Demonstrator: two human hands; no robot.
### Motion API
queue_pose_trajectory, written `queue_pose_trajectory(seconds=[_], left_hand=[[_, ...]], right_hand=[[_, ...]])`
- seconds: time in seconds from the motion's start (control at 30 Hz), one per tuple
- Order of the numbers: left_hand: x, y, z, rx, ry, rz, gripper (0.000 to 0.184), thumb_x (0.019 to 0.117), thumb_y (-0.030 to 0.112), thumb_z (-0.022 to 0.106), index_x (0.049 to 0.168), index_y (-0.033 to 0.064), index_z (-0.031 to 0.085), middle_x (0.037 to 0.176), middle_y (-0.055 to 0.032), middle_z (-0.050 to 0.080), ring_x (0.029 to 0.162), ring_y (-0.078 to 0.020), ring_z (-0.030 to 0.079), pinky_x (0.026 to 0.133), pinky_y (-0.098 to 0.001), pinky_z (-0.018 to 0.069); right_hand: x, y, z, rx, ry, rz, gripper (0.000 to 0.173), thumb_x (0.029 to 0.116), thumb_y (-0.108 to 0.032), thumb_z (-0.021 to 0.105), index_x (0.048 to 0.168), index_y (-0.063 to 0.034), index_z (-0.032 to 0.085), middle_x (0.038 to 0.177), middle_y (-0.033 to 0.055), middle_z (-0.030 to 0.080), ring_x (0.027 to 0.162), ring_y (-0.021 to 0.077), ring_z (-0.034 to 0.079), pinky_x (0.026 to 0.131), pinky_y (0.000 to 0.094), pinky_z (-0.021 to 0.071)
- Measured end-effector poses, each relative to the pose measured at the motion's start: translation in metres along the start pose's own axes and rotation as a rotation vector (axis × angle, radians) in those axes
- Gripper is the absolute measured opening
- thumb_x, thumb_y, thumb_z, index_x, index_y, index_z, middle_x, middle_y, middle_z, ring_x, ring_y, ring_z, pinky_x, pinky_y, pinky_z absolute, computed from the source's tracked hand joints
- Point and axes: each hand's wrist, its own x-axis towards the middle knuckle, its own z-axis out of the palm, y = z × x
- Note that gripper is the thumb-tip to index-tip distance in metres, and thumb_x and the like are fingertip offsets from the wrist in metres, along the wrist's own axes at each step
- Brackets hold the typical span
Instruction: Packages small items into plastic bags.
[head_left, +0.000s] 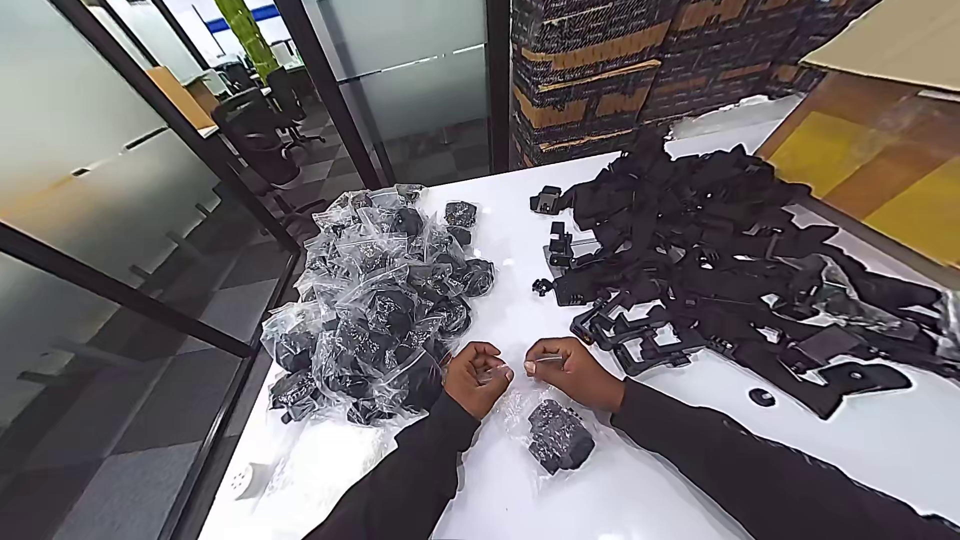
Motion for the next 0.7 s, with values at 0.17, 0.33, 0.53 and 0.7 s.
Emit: queue_pose_trajectory(seconds=[0.17,0.33,0.53,0.7], left_hand=[[-0.0026,0.0007,0.0021,-0.028,-0.011,-0.01,0.034,0.0778,-0.005,0.077,0.107,-0.0028,0.059,0.08,-0.0061,0.074,0.071,-0.0136,0.072,0.07,-0.0299,0.0614],[-0.0032,-0.0017,0.0026,-0.033,-0.087,0.032,0.036,0.0809,-0.003,0.076,0.112,-0.007,0.058,0.089,-0.0098,0.076,0.078,-0.016,0.074,0.076,-0.0328,0.0626],[-0.0039,0.0019,0.0048,-0.013,-0.045,-0.008,0.028,0.0802,-0.009,0.076,0.1,-0.0017,0.058,0.082,-0.0085,0.076,0.074,-0.0165,0.075,0.073,-0.0332,0.0635],[-0.005,0.0025,0.0067,0.071,-0.06,0.025,0.021,0.0814,-0.007,0.074,0.095,-0.002,0.06,0.083,-0.0073,0.075,0.073,-0.0136,0.074,0.072,-0.0308,0.0631]], right_hand=[[-0.0009,0.0016,0.0005,-0.007,-0.032,-0.037,0.009,0.0945,-0.011,0.066,0.092,-0.0046,0.071,0.083,-0.0038,0.07,0.074,0.0007,0.065,0.069,0.0203,0.0568],[-0.002,0.0021,0.0023,-0.035,-0.053,-0.036,0.01,0.0945,-0.012,0.066,0.093,-0.0044,0.072,0.085,-0.0034,0.07,0.077,-0.0005,0.065,0.071,0.0192,0.0562],[-0.0035,0.0035,0.0046,-0.083,-0.069,-0.064,0.012,0.0955,-0.014,0.066,0.093,-0.004,0.072,0.086,-0.0021,0.07,0.079,-0.0009,0.064,0.074,0.0189,0.0546],[-0.0035,0.004,0.004,-0.105,-0.091,-0.045,0.013,0.0948,-0.016,0.066,0.092,-0.0048,0.071,0.083,-0.0026,0.069,0.076,-0.0013,0.062,0.069,0.0184,0.0529]])
